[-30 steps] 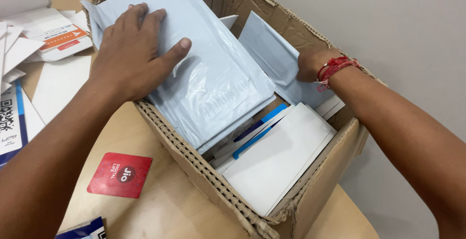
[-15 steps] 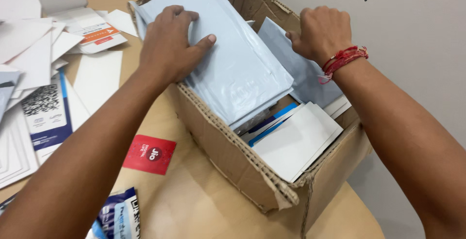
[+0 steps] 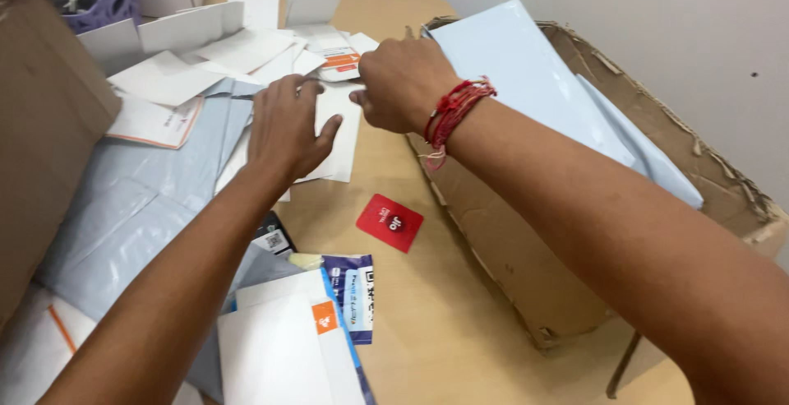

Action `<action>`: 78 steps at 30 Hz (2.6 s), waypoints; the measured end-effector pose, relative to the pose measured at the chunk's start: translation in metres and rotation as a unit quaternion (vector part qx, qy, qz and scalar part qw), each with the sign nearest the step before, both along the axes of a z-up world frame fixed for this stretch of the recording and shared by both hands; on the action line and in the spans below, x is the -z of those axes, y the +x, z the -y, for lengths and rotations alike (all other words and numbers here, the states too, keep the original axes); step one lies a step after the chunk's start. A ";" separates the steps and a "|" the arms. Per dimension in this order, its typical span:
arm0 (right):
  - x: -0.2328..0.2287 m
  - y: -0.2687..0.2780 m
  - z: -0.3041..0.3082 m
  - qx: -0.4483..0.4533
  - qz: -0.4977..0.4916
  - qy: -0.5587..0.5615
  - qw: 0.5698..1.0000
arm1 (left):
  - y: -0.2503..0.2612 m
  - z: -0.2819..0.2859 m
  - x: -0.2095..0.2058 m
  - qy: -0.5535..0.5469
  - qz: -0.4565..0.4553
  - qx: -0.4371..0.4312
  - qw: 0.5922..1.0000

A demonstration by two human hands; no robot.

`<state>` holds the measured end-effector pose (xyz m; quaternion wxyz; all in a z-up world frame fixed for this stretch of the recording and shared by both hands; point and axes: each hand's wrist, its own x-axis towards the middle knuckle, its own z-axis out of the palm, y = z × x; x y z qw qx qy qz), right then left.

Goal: The person sorts through a pile of paper and plastic mailers on a desk, placing some into cardboard boxes and organizing others by hand.

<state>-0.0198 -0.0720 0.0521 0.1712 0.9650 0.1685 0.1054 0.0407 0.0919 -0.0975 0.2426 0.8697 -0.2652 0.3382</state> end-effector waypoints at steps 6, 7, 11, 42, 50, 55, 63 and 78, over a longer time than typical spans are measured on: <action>0.077 0.047 -0.068 0.013 -0.103 0.126 0.987 | 0.005 -0.114 0.041 0.083 -0.183 -0.180 0.963; 0.093 0.054 -0.077 0.029 -0.124 0.159 0.979 | 0.003 -0.125 0.043 0.082 -0.238 -0.196 0.948; 0.155 0.074 -0.109 0.032 -0.141 0.301 0.943 | -0.005 -0.136 0.056 0.066 -0.159 -0.192 0.966; 0.222 0.088 -0.118 -0.053 -0.129 0.833 0.535 | -0.018 -0.082 0.039 0.086 -0.037 -0.026 0.995; 0.213 0.105 -0.089 0.045 -0.095 0.936 0.336 | -0.023 -0.104 0.012 -0.119 -0.076 0.016 0.990; 0.222 0.120 -0.069 0.050 -0.009 0.921 0.386 | -0.013 -0.147 -0.007 0.018 -0.270 -0.118 0.955; 0.210 0.116 -0.065 0.017 -0.132 0.881 0.455 | -0.031 -0.186 -0.040 0.194 -0.574 -0.210 0.768; 0.207 0.091 -0.096 -0.153 -0.377 0.650 0.642 | -0.010 -0.176 -0.011 -0.109 -0.159 -0.117 0.974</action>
